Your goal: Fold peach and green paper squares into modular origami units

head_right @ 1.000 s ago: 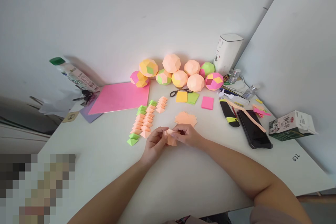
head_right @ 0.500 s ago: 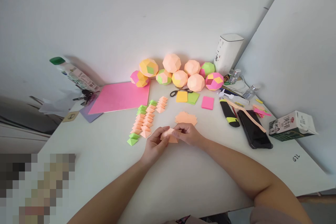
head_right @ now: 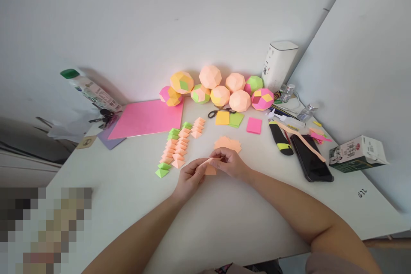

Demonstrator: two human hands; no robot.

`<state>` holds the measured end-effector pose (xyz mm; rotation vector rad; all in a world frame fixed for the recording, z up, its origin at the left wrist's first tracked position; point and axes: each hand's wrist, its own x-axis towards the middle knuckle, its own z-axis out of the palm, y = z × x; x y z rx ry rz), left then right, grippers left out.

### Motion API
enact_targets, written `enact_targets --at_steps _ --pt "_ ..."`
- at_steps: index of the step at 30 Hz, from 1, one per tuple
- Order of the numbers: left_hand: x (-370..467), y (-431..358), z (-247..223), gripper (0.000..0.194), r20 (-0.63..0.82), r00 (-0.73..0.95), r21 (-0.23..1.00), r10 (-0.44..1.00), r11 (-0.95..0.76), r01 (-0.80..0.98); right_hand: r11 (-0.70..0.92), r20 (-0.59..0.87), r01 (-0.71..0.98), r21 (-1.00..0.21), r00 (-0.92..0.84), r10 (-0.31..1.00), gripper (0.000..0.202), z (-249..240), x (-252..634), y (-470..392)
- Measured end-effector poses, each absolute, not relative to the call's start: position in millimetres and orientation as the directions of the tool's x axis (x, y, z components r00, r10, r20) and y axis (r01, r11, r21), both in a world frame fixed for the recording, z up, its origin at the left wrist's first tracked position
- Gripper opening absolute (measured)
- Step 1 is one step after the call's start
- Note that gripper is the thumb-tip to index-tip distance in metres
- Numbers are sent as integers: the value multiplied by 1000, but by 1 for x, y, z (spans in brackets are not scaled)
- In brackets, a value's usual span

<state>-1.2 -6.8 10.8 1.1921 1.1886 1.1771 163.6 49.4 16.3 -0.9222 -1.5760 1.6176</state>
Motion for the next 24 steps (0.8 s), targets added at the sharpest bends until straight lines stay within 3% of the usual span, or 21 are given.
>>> enact_targets --at_steps 24 --pt "-1 -7 12 27 -35 43 999 998 36 -21 -6 -12 13 -1000 -517 856 20 17 163 49"
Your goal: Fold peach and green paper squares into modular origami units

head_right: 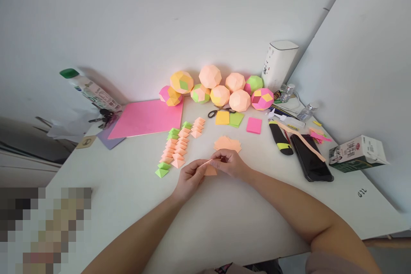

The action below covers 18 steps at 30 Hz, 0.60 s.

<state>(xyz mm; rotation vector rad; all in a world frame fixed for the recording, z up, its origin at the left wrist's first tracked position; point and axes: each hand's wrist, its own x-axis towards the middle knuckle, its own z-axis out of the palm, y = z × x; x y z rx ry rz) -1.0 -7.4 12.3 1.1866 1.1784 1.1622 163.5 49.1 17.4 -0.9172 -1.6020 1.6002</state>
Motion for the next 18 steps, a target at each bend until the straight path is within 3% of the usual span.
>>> enact_targets --at_steps 18 --pt "-2 -8 12 25 -62 46 998 997 63 -19 -14 -17 9 -1000 -505 863 21 16 164 49"
